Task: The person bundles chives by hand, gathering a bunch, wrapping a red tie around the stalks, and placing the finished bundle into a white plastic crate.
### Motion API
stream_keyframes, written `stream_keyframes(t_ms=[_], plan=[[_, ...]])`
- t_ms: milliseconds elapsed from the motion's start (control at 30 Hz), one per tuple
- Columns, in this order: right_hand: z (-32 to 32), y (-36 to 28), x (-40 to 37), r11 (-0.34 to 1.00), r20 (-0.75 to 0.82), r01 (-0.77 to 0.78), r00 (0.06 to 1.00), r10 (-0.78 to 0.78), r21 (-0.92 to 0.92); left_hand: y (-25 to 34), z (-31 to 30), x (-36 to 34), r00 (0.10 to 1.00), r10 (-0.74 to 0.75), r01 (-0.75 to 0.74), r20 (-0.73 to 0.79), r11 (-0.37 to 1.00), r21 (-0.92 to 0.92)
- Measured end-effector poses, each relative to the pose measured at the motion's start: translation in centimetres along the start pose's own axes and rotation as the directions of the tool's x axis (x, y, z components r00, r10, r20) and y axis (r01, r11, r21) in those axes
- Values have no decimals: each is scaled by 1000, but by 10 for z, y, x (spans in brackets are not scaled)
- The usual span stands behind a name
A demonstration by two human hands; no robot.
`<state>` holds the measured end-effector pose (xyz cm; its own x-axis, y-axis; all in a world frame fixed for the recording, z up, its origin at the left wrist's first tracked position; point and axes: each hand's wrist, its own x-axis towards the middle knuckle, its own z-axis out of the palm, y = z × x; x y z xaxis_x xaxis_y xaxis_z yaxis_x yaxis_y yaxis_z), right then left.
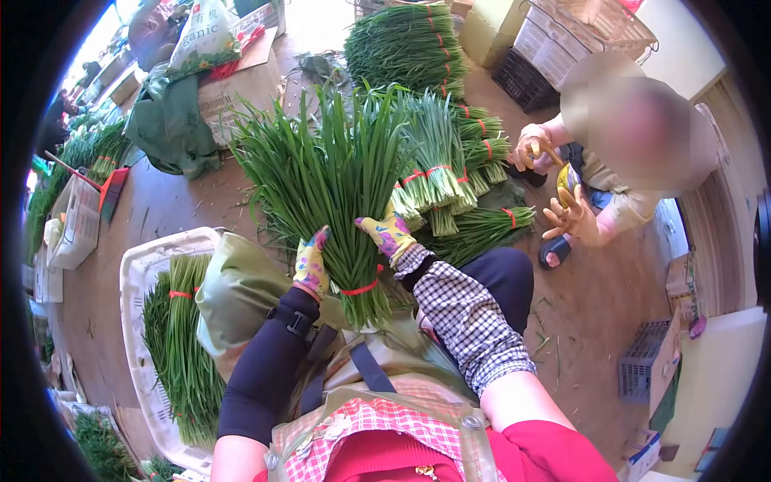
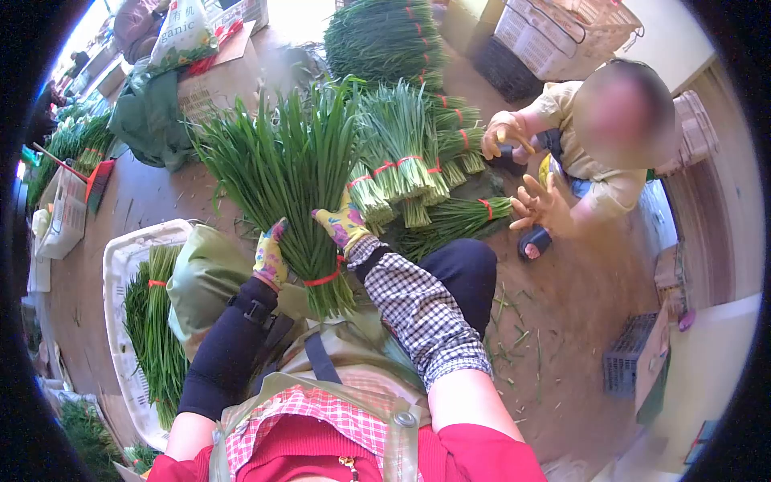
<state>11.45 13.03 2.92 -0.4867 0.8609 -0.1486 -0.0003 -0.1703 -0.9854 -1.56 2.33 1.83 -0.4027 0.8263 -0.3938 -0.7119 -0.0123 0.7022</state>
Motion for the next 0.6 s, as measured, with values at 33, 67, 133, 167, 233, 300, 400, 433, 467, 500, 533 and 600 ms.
stream_keyframes(t_ms=[33,67,133,167,233,300,400,433,467,500,533,600], plan=[[1,-3,-2,1000,8,8,1000,-8,15,0,2,-1,1000,6,-6,3,1000,6],[2,-9,-4,999,16,15,1000,-16,29,-2,0,0,1000,3,-4,-3,1000,-21],[2,-4,-2,995,36,75,996,-78,72,-5,-8,7,1000,-3,3,-10,997,-73],[4,3,2,996,19,92,996,-92,-5,-4,-8,7,999,32,-33,-16,998,-45],[0,12,6,979,-30,112,993,-118,-171,-5,-4,5,996,89,-89,-12,996,7],[4,-25,-13,968,-78,138,985,-157,-211,-5,-3,4,996,90,-89,-2,995,53],[1,-14,-5,997,36,-15,999,18,-72,-7,-9,9,997,67,-68,25,997,27],[2,-7,-1,997,32,10,999,-8,-71,-6,-9,7,997,74,-75,28,997,34],[3,2,4,997,30,36,999,-34,-71,-4,-8,5,996,83,-84,30,996,40],[1,12,8,996,30,62,998,-60,-71,-3,-5,3,997,82,-83,9,996,42],[3,1,2,998,52,30,998,-33,56,-1,-3,1,997,82,-82,-14,996,44],[6,-22,-8,999,10,9,1000,-9,-49,-7,-14,8,998,67,-67,-11,997,27]])
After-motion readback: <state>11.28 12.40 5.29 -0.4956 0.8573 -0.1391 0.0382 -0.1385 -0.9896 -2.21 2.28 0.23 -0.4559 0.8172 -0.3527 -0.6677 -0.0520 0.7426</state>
